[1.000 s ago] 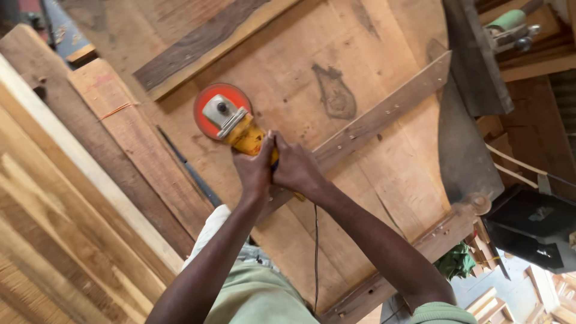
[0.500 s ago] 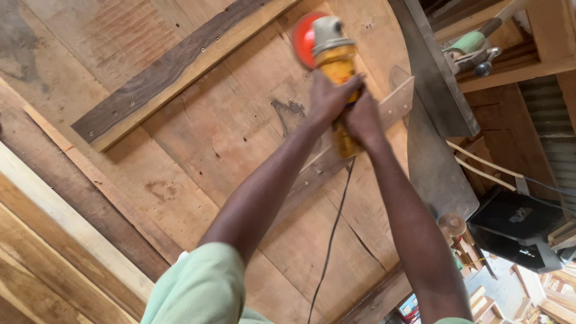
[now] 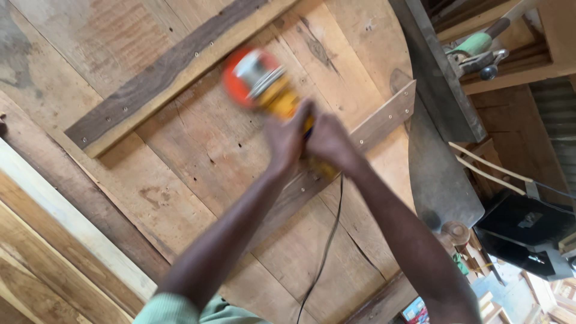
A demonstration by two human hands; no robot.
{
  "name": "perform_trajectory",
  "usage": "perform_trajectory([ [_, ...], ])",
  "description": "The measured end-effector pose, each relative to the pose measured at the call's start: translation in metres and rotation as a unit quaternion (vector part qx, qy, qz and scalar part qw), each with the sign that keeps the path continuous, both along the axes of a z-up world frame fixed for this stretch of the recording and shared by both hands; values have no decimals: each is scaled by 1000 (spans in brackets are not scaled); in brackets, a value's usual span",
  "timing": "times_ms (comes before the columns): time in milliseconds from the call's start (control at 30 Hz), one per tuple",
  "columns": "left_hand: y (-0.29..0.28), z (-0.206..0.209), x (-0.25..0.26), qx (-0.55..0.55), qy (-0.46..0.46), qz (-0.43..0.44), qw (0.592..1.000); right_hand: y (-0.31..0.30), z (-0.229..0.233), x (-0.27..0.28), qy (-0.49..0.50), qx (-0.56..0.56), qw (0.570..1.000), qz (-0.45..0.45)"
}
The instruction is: The person sands the surface of a large wooden board and its attached support beams using a handheld power sander.
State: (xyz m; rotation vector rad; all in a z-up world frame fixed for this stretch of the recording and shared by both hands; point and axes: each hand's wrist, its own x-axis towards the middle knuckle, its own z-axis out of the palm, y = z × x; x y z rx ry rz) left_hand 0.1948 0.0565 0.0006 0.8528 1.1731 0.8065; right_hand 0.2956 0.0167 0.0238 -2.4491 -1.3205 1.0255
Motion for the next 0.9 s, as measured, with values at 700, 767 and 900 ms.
perform_trajectory([
  [700,4,9,47,-28,-51,-14,998,4,33,29,14,-13,995,-93],
  [767,13,12,65,-33,-55,-25,998,15,35,44,4,-13,995,-100],
  [900,19,15,80,-49,-38,0,998,22,36,61,-16,9,1000,-22],
])
